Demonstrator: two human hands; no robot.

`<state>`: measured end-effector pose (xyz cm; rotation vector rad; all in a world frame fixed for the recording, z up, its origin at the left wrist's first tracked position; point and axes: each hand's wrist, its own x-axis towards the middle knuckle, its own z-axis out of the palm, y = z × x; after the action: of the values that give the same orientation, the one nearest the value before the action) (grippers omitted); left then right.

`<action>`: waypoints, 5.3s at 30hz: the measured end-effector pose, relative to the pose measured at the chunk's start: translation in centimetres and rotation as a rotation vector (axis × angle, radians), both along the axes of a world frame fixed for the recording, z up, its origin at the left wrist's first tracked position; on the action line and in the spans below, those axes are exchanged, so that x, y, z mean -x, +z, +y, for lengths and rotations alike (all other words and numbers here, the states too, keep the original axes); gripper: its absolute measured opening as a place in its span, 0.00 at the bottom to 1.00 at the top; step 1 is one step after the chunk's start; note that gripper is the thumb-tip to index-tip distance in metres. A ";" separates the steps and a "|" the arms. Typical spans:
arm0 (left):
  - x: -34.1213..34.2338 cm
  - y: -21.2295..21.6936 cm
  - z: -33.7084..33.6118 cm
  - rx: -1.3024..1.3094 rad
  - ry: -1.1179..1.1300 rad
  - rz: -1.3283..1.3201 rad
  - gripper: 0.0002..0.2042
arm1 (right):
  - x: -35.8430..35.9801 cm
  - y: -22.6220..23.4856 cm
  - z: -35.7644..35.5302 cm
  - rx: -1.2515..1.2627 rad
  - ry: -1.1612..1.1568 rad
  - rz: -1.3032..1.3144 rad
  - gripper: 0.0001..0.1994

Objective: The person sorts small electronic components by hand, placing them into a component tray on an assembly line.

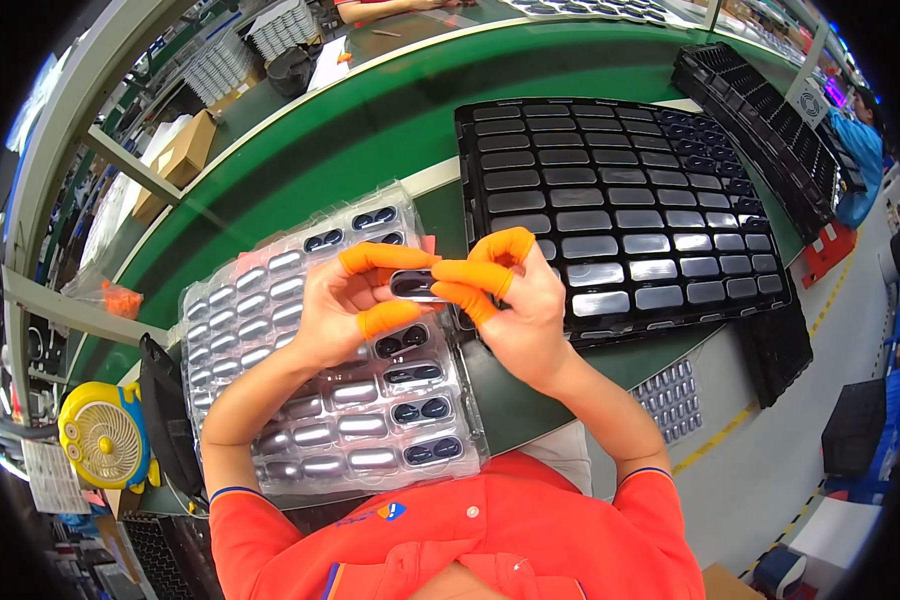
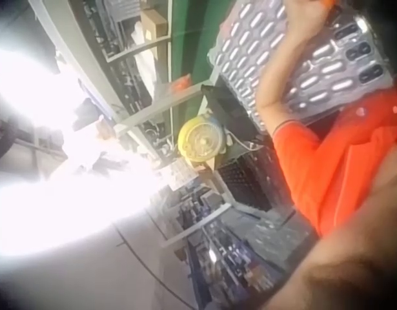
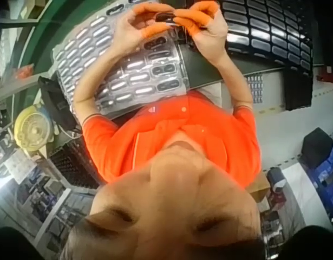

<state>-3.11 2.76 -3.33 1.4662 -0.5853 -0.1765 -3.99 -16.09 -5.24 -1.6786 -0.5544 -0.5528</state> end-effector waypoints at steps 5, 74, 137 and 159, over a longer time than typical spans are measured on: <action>0.2 -0.1 0.0 0.127 -0.018 0.038 0.12 | 0.0 0.3 0.4 -0.130 0.103 0.224 0.14; -0.3 -0.2 -0.1 -0.521 0.080 -0.155 0.09 | 0.5 -1.3 0.8 -0.048 0.499 0.744 0.20; 0.3 0.5 -0.6 -0.055 -0.112 0.311 0.19 | -2.2 2.0 -3.4 -0.494 0.443 0.609 0.10; 0.5 -0.3 -0.4 0.057 -0.010 0.034 0.17 | -0.4 -0.6 -0.8 -0.188 0.148 0.135 0.11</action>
<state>-3.57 2.38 -3.66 1.4028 -0.5659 -0.1910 -3.61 -16.86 -5.88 -1.4714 -0.5082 -0.3694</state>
